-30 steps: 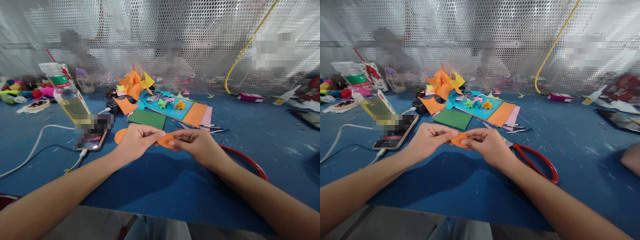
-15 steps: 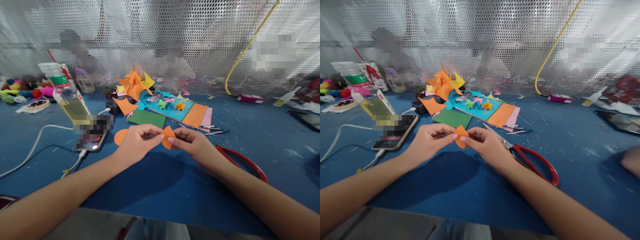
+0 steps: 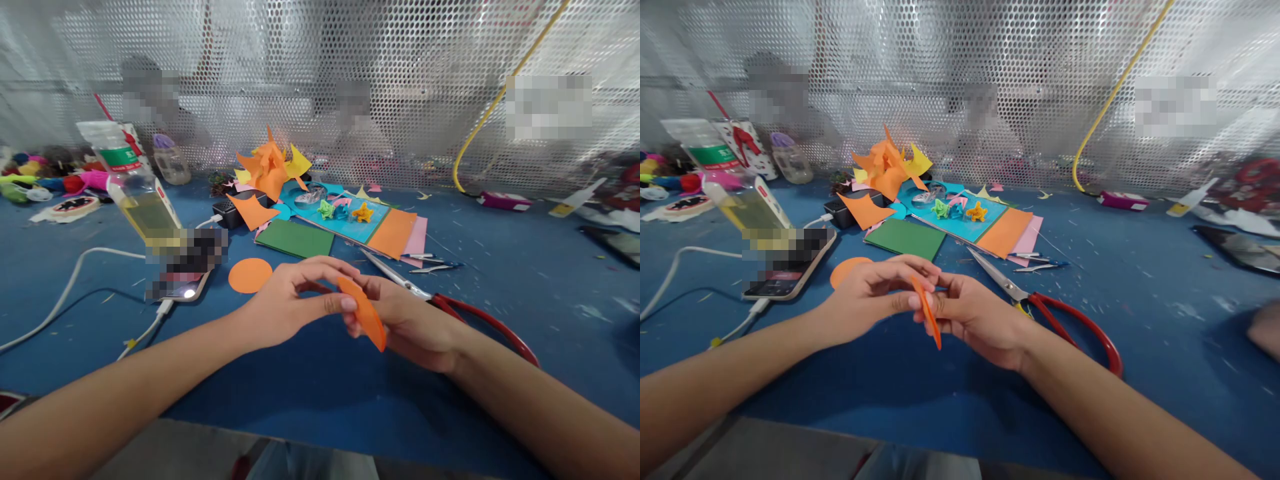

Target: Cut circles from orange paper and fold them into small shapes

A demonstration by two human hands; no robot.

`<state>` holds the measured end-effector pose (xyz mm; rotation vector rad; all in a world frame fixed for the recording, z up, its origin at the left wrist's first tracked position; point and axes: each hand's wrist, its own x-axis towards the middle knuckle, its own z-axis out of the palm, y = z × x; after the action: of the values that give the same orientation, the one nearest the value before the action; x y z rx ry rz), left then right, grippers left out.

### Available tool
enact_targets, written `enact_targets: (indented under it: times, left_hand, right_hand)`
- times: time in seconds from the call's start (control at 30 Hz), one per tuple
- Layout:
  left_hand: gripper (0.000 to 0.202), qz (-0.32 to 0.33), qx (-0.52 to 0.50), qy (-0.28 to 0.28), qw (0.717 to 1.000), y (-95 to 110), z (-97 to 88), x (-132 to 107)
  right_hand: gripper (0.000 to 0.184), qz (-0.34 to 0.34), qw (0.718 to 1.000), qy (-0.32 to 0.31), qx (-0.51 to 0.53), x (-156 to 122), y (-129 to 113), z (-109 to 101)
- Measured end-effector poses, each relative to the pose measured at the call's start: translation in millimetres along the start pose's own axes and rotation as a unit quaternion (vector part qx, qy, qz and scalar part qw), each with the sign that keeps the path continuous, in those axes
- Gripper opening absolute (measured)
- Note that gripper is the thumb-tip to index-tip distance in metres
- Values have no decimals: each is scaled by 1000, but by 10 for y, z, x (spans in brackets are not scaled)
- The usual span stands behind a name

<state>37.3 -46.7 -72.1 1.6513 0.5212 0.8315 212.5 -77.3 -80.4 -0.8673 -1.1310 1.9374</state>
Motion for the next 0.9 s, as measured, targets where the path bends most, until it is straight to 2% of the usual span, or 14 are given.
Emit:
enact_targets:
  times: [0.07,0.13,0.2,0.23,0.3,0.33,0.4,0.47,0.5,0.57,0.63,0.7,0.8,0.9]
  left_hand:
    - [10,-21,-40,26,999,-8,1,3]
    - [12,-34,-43,72,996,-14,-15,4]
    - [16,-55,-20,112,992,-21,-41,3]
    - [19,-71,-7,128,989,-25,-54,2]
    - [23,-105,18,147,983,-28,-73,2]
    - [24,-112,29,154,981,-26,-77,2]
    - [26,-117,39,161,979,-12,-77,1]
    - [25,-122,27,158,979,13,-70,-2]
    - [24,-123,14,153,980,27,-68,-3]
    - [19,-114,-11,147,983,47,-68,-7]
    - [17,-97,-23,152,983,48,-74,-8]
    - [18,-83,-13,167,982,32,-80,-7]
    - [18,-57,15,171,983,7,-84,-11]
    - [16,-35,7,160,986,6,-83,-24]
  right_hand:
    - [11,3,1000,9,-23,9,17,3]
    - [10,-22,993,45,-104,13,-7,-5]
    - [12,-65,956,95,-269,-9,-89,-26]
    - [13,-83,916,124,-372,-36,-149,-44]
    - [20,-92,801,185,-562,-131,-290,-104]
    - [25,-77,751,208,-622,-197,-358,-149]
    - [29,-9,673,234,-702,-354,-457,-263]
    - [15,78,615,226,-751,-518,-481,-396]
    - [11,121,606,218,-756,-593,-462,-462]
    - [7,113,613,240,-744,-712,-378,-584]
    - [13,77,658,245,-708,-788,-269,-679]
    - [15,78,692,276,-662,-827,-175,-728]
    - [21,109,700,264,-654,-853,-102,-700]
    - [22,88,716,282,-633,-882,-85,-620]
